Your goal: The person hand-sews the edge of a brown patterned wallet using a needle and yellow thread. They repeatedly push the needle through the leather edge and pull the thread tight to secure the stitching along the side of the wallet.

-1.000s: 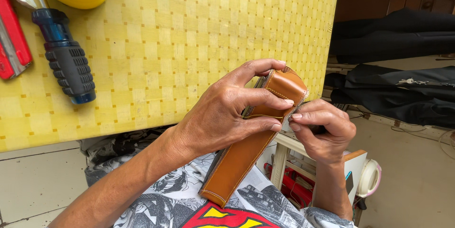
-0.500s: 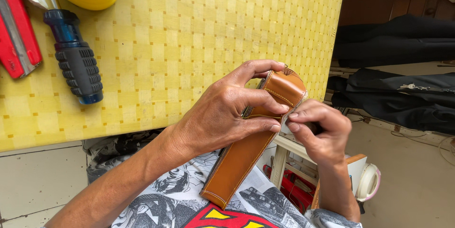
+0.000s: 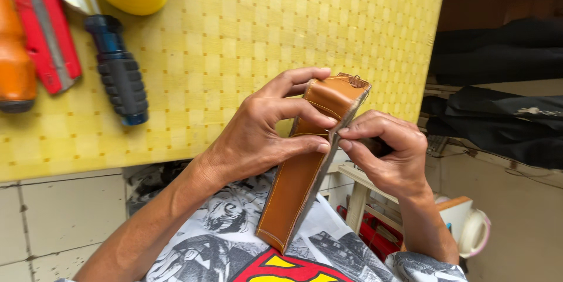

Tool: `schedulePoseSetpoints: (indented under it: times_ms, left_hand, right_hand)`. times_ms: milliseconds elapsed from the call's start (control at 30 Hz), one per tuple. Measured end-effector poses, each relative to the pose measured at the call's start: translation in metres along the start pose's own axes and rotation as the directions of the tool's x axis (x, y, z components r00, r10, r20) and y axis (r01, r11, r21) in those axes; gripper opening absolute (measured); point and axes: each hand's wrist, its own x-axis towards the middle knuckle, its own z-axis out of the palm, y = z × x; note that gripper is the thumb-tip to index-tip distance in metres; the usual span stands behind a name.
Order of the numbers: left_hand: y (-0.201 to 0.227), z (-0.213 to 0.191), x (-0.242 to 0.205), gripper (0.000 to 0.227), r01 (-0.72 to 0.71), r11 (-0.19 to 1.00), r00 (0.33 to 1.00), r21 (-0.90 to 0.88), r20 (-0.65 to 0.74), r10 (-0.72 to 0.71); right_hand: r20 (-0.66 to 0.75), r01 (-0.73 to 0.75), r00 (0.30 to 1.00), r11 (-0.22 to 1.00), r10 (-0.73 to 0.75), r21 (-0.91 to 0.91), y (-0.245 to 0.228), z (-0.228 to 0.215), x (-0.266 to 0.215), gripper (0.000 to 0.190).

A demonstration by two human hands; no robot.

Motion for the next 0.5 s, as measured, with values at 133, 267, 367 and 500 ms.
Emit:
schedulePoseSetpoints:
  times_ms: [133,267,367,500]
  left_hand:
    - [-0.004,-0.010,-0.013,0.016,0.066,0.998,0.992,0.016,-0.108,-0.063]
    - [0.003,-0.020,-0.024,0.007,0.201,0.974,0.971,0.106,-0.152,-0.184]
    - [0.008,-0.029,-0.032,0.007,0.272,0.943,0.957,0.192,-0.157,-0.244]
    - [0.023,-0.039,-0.043,0.004,0.434,0.899,0.881,0.050,-0.233,-0.412]
  right_hand:
    - [0.050,-0.045,0.998,0.996,0.049,-0.080,-0.010,0.016,0.017,0.005]
    - [0.073,-0.048,0.996,0.989,0.059,-0.140,-0.018,0.028,0.033,0.009]
    - [0.134,0.081,0.989,0.981,-0.057,-0.177,-0.019,0.040,0.045,0.009]
    - [0.182,0.177,0.973,0.961,-0.139,-0.212,-0.011,0.047,0.051,0.009]
